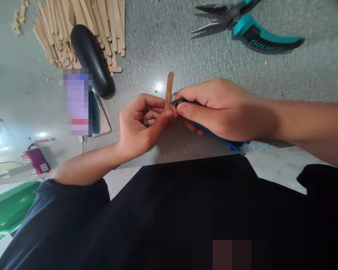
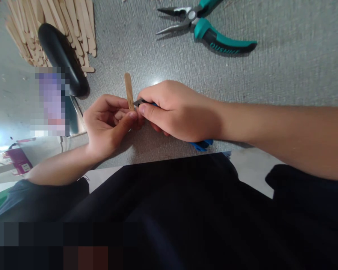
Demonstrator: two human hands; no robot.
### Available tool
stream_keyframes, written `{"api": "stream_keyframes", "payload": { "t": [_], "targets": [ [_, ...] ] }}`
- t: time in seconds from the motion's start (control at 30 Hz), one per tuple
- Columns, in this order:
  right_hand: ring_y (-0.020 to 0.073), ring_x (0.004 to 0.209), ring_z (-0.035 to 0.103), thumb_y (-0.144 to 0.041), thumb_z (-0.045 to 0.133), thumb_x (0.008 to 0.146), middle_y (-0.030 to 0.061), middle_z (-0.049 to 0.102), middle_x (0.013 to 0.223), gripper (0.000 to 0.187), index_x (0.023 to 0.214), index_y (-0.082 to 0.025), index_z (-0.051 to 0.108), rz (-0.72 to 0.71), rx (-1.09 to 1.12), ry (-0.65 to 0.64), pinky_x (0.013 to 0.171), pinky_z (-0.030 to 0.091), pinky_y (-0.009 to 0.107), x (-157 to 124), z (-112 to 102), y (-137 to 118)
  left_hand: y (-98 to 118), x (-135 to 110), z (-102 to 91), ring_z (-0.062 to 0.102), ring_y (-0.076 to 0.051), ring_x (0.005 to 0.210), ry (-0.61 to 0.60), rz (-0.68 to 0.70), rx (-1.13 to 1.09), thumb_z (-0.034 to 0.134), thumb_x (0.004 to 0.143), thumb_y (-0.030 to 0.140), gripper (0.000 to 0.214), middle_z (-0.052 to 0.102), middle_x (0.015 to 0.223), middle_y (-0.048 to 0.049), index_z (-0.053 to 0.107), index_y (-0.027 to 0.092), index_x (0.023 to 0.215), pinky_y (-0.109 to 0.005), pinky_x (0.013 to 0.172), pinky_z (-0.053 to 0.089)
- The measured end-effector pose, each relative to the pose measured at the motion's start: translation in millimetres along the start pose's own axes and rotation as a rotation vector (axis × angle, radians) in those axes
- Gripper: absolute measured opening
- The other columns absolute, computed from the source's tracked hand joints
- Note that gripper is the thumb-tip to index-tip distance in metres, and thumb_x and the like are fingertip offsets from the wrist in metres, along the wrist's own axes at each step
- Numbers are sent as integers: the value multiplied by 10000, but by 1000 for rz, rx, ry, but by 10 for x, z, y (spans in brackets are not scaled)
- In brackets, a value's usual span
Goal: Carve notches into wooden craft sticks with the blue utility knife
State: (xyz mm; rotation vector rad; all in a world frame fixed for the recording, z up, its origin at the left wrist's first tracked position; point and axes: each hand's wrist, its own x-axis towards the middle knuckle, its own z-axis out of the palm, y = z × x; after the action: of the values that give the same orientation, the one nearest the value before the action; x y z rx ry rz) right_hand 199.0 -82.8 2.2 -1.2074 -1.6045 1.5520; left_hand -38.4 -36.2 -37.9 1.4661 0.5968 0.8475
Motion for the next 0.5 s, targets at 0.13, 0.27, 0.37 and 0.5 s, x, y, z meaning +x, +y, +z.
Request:
{"api": "stream_keyframes", "payload": {
  "t": [0.13,0.27,0.37,0.5],
  "targets": [
    [129,585,609,-137,598,1201,-42,677,663,400,816,-243,619,55,-35,22,629,403,347,21,15,-49,-9,-12,-21,895,-154,753,-3,-52,37,953,1117,442,289,910,931,-10,764,224,1092,-255,664,742],
    [149,572,602,-131,615,1202,-42,671,640,417,803,-253,612,115,-57,47,622,376,372,48,44,-85,-15,-12,-20,889,-142,742,-7,0,69,952,1117,449,278,909,932,-9,788,225,1100,-226,636,721],
    [155,574,581,-103,613,1184,-36,663,634,448,766,-258,574,124,-96,47,629,364,382,56,43,-103,-26,-14,-14,887,-128,733,-9,70,80,943,1127,381,195,911,933,4,816,235,1139,-196,626,705],
    [159,606,563,-69,621,1162,-30,656,643,459,748,-256,551,114,-132,42,665,355,382,67,30,-126,-38,-15,-17,889,-134,742,-12,54,86,965,1107,422,242,917,960,-4,812,236,1138,-208,636,712]
  ]
}}
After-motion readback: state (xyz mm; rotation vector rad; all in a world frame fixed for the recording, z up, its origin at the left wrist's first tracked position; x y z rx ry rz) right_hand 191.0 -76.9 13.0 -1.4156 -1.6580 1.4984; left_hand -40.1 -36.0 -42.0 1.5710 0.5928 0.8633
